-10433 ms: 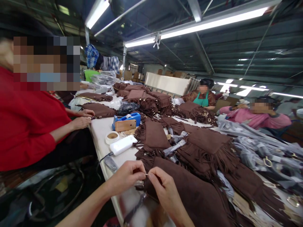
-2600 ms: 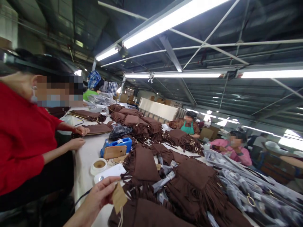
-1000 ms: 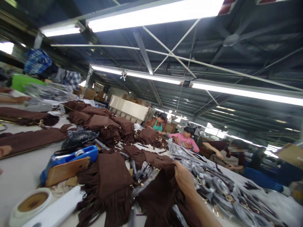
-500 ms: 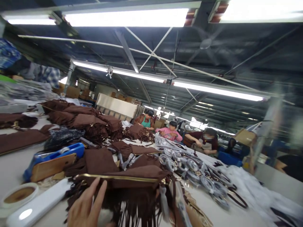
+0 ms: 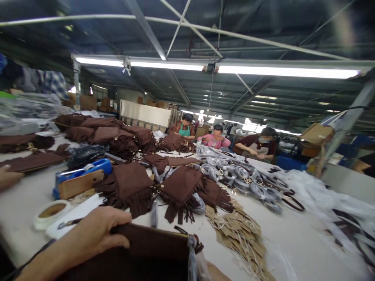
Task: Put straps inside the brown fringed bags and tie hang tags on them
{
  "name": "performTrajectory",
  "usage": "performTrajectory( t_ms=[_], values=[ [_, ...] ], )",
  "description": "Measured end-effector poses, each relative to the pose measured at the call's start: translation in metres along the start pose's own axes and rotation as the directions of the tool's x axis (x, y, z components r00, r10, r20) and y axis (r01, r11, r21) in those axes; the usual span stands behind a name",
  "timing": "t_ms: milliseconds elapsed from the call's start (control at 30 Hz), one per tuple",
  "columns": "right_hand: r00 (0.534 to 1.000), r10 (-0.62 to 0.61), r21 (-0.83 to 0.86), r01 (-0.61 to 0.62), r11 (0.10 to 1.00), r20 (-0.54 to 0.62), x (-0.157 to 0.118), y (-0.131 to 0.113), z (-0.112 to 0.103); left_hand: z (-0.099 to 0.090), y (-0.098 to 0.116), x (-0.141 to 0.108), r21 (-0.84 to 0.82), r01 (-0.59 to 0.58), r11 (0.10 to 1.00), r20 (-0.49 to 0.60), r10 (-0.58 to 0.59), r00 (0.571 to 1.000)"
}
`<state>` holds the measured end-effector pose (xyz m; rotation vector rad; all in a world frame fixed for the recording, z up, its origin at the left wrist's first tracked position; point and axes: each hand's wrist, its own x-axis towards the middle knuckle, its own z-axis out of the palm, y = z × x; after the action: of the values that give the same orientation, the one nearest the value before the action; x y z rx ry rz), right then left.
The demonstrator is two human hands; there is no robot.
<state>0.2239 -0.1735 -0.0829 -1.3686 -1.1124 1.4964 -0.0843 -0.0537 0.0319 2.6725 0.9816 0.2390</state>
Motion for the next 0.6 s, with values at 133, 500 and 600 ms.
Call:
performTrajectory(
  t_ms=[133, 500, 600],
  values=[
    [0.998, 0.056, 0.069, -0.054, 0.996, -0.021, -0.023, 0.002, -0.002, 0.016, -0.005, 0.029, -0.066, -0.056, 0.996, 0.116, 0.063, 0.991],
    [0.572, -0.778, -0.840, 0.265, 0.473, -0.258, -0.024, -0.017, -0.017, 0.009, -0.018, 0.064, -0.019, -0.323, 0.946, -0.069, 0.322, 0.944],
    [0.430, -0.901, -0.963, 0.264, 0.058, 0.064, -0.023, -0.044, -0.022, -0.009, -0.012, 0.061, 0.217, -0.441, 0.871, -0.260, 0.487, 0.834]
  ],
)
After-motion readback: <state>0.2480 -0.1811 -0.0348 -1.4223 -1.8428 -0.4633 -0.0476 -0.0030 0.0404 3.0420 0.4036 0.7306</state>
